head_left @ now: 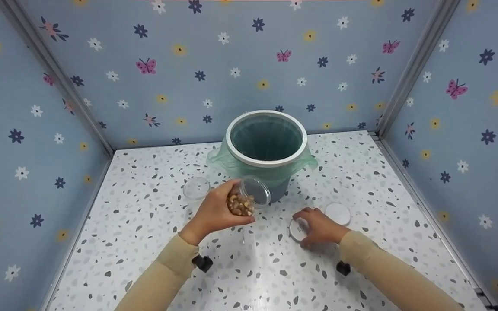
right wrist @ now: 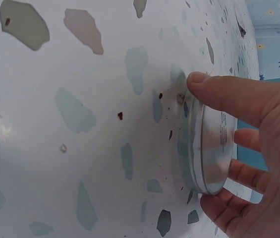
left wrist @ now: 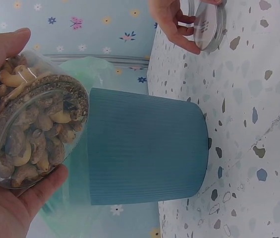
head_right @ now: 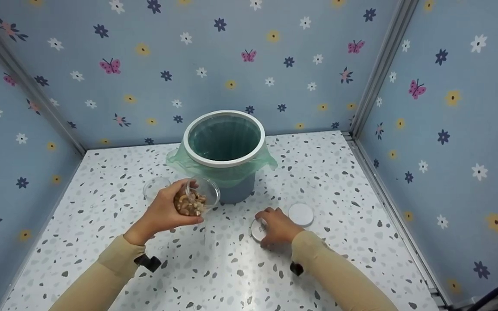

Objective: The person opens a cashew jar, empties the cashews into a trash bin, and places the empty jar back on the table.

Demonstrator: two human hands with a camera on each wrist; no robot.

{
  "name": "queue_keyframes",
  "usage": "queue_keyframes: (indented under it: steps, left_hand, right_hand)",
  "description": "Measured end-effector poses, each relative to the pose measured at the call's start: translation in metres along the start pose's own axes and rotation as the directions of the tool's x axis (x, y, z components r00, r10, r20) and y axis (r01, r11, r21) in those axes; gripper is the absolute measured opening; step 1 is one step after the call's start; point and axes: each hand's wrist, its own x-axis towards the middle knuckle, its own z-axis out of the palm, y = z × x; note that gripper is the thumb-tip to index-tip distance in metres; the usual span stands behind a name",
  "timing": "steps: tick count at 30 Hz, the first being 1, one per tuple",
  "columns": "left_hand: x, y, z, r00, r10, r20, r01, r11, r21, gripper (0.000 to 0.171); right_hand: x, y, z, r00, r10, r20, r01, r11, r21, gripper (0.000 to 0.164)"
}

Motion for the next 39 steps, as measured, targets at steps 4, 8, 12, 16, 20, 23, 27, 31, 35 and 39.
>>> queue_keyframes:
  steps: [4,8,12,16,20,23,27,31,35,39]
  left_hand:
    - [0.0,-0.001,0.001,1.0,-0.002,0.0,0.002,1.0,0.004,0.094]
    - [0.0,0.0,0.0,1.0,-0.003,0.001,0.003,1.0,0.005,0.094]
    - [0.001,0.001,-0.002,1.0,0.004,0.001,-0.004,1.0,0.002,0.096]
    - [0.002,0.001,-0.002,1.0,0.005,0.002,-0.005,1.0,-0.001,0.097]
    - [0.002,0.001,-0.002,1.0,0.005,0.007,-0.005,1.0,-0.006,0.097]
    - [0.003,0.002,-0.002,1.0,0.006,0.006,-0.005,1.0,-0.012,0.096]
    - [0.005,0.003,-0.003,1.0,0.007,0.002,-0.007,1.0,-0.019,0.095]
    - [0.005,0.003,-0.003,1.0,0.006,-0.003,-0.006,1.0,-0.011,0.097]
    - [0.005,0.002,-0.004,1.0,0.015,-0.007,-0.015,1.0,-0.007,0.098]
    - [0.007,0.0,-0.004,1.0,0.026,-0.011,-0.026,1.0,-0.01,0.096]
  right_hand:
    - [-0.002,-0.001,0.0,1.0,0.019,0.01,-0.019,1.0,0.018,0.087]
    - [-0.003,-0.001,0.0,0.999,0.033,0.019,-0.034,0.999,0.032,0.088]
    - [-0.003,-0.002,-0.002,0.999,0.03,0.015,-0.03,0.999,0.03,0.088]
    - [-0.003,-0.001,-0.002,1.0,0.021,0.01,-0.021,1.0,0.018,0.087]
    - [-0.003,-0.001,-0.001,0.999,0.037,0.015,-0.038,0.999,0.022,0.087]
    - [-0.003,-0.001,-0.001,0.998,0.055,0.022,-0.056,0.998,0.027,0.087]
    - [-0.004,-0.001,-0.002,0.998,0.063,0.018,-0.064,0.998,0.025,0.09]
    - [-0.004,0.0,-0.005,0.998,0.061,0.0,-0.061,0.998,0.019,0.092]
    - [-0.003,0.001,-0.009,0.999,0.026,-0.028,-0.026,1.0,0.003,0.087]
    - [-0.004,0.002,-0.016,0.998,0.003,-0.067,-0.001,1.0,0.029,0.077]
